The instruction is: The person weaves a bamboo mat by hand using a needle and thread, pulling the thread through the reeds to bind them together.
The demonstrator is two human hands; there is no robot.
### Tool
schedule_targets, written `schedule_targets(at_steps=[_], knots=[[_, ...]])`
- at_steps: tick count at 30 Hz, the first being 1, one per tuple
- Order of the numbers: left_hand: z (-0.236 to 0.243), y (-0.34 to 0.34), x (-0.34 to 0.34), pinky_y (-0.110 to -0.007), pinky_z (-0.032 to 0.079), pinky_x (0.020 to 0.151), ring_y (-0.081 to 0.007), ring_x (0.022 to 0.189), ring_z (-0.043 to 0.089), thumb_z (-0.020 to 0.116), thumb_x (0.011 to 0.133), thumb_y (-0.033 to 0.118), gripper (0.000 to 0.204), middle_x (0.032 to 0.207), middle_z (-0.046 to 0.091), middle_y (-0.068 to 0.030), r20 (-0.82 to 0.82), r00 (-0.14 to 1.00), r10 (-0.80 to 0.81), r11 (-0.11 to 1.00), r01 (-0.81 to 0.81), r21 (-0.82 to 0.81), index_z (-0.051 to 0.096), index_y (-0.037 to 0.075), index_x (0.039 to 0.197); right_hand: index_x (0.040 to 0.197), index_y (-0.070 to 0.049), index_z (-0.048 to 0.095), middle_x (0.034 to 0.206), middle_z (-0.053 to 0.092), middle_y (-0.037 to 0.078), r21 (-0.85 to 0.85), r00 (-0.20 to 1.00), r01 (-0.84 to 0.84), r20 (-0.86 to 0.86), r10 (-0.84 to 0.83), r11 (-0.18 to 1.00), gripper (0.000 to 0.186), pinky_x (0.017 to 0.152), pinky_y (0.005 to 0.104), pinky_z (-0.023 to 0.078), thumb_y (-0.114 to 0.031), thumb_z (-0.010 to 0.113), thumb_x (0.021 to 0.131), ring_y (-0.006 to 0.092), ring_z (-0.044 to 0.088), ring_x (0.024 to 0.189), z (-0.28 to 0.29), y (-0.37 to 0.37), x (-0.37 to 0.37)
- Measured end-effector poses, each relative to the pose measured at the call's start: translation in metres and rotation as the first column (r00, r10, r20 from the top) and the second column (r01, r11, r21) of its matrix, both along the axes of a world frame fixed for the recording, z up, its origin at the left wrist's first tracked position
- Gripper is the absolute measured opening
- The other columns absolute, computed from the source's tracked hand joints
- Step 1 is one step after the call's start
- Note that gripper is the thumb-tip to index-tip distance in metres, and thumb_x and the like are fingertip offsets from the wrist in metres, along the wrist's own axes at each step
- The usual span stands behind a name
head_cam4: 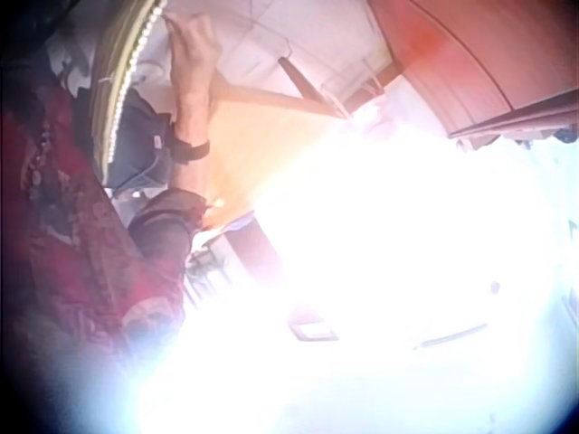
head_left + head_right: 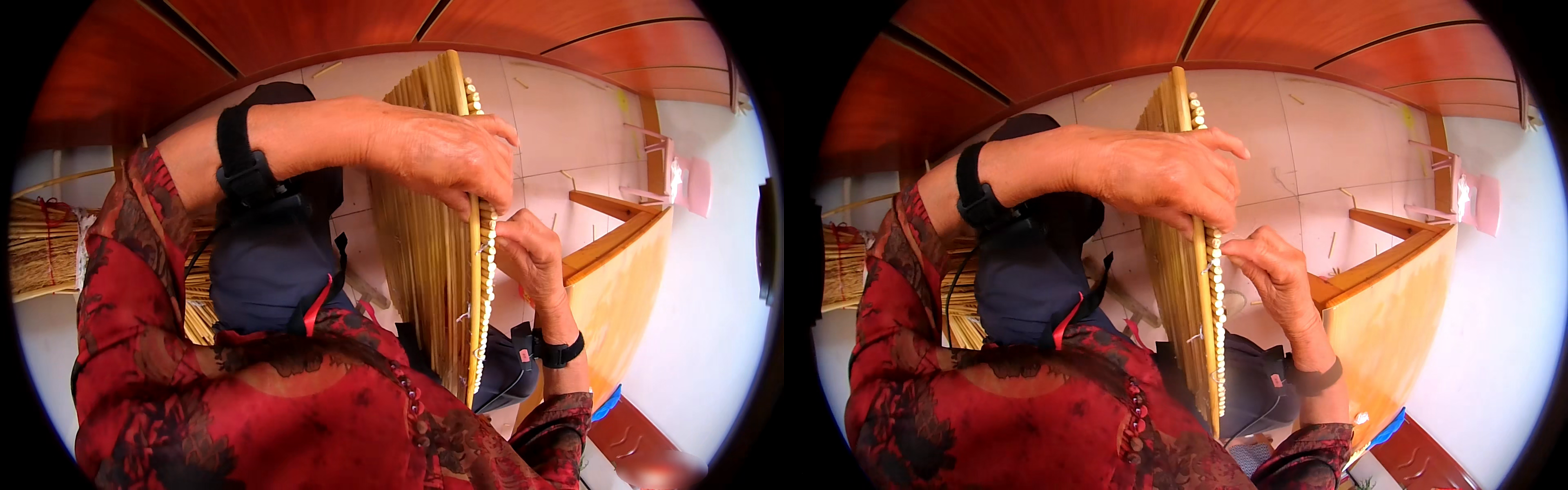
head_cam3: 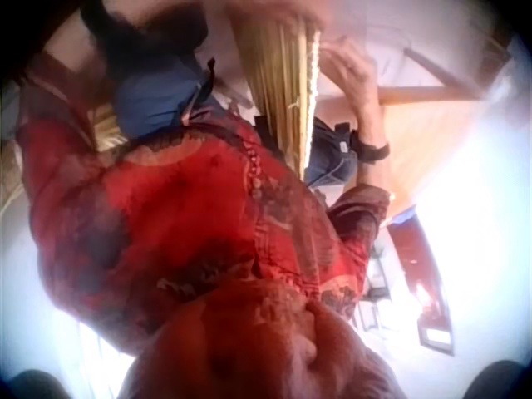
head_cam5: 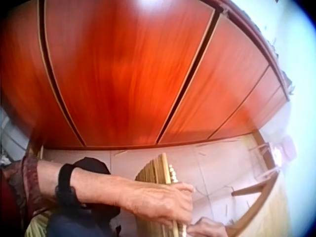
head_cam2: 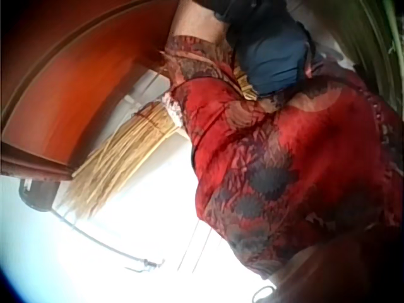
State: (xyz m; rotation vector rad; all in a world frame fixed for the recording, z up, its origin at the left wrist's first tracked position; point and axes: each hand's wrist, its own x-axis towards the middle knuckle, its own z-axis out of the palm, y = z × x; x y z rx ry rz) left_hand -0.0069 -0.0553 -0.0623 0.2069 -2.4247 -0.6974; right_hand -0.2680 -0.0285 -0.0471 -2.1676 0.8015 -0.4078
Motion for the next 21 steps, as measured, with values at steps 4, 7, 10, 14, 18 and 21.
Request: schedule_targets(at_steps=[4,7,10,14,18,21], knots=[[0.002,0.001,0.000,-0.052,0.028,0.108,-0.0224,0.098,0.058,0.069,0.077,0.011,0.024,0.094,0.060,-0.0032,0.012,1.000,0.023,1.000,-0.022,-0.008,0.060,0.010,0.099,0.101,-0.008,0.069,0.070,0.049,0.005,0.042,1.000,-0.029,-0.005,0.029,0.999,0.023,0.057,0.0282,0.041,0.002,0.068,0.081,0.0185,0.050,0.063,0.003,-0.003,-0.001],[0.006,0.001,0.000,-0.052,0.028,0.107,-0.0226,0.098,0.058,0.069,0.078,0.012,0.024,0.093,0.060,-0.0032,0.015,1.000,0.024,1.000,-0.024,0.003,0.060,0.009,0.100,0.103,-0.010,0.069,0.070,0.049,0.006,0.074,1.000,-0.025,0.011,0.024,0.997,0.025,0.058,0.0289,0.042,0.002,0.069,0.081,0.0184,0.050,0.063,0.006,-0.003,0.001],[0.010,0.002,0.002,-0.052,0.028,0.107,-0.0227,0.096,0.058,0.068,0.079,0.013,0.023,0.093,0.060,-0.0036,0.083,0.996,0.020,1.000,-0.022,0.021,0.061,0.009,0.101,0.104,-0.011,0.069,0.068,0.048,0.006,0.079,1.000,0.009,-0.007,-0.009,0.997,0.028,0.058,0.0304,0.043,0.002,0.069,0.080,0.0197,0.051,0.062,0.009,-0.003,0.000],[0.014,0.004,0.004,-0.052,0.030,0.106,-0.0239,0.094,0.058,0.067,0.081,0.013,0.023,0.093,0.059,-0.0047,0.092,0.996,0.012,1.000,-0.015,0.027,0.060,0.008,0.102,0.104,-0.013,0.069,0.069,0.047,0.006,-0.084,0.990,-0.105,-0.101,0.096,0.991,0.031,0.056,0.0315,0.043,0.002,0.071,0.078,0.0211,0.051,0.062,0.013,-0.008,0.000],[0.015,0.007,0.008,-0.051,0.033,0.103,-0.0248,0.096,0.058,0.068,0.080,0.013,0.026,0.094,0.060,-0.0062,0.085,0.996,0.026,0.999,-0.028,0.018,0.061,0.005,0.103,0.103,-0.014,0.069,0.070,0.046,0.005,-0.063,0.989,-0.121,0.082,0.126,0.991,0.031,0.056,0.0315,0.043,0.002,0.071,0.077,0.0204,0.052,0.063,0.007,-0.007,0.010],[0.020,0.012,0.011,-0.051,0.035,0.102,-0.0247,0.098,0.059,0.069,0.080,0.013,0.025,0.094,0.061,-0.0069,0.108,0.993,0.047,0.998,-0.051,0.033,0.062,0.005,0.102,0.102,-0.013,0.069,0.070,0.046,0.005,0.041,0.985,-0.112,0.135,0.105,0.993,0.029,0.057,0.0319,0.043,0.002,0.070,0.078,0.0208,0.052,0.064,0.002,-0.003,0.011]])
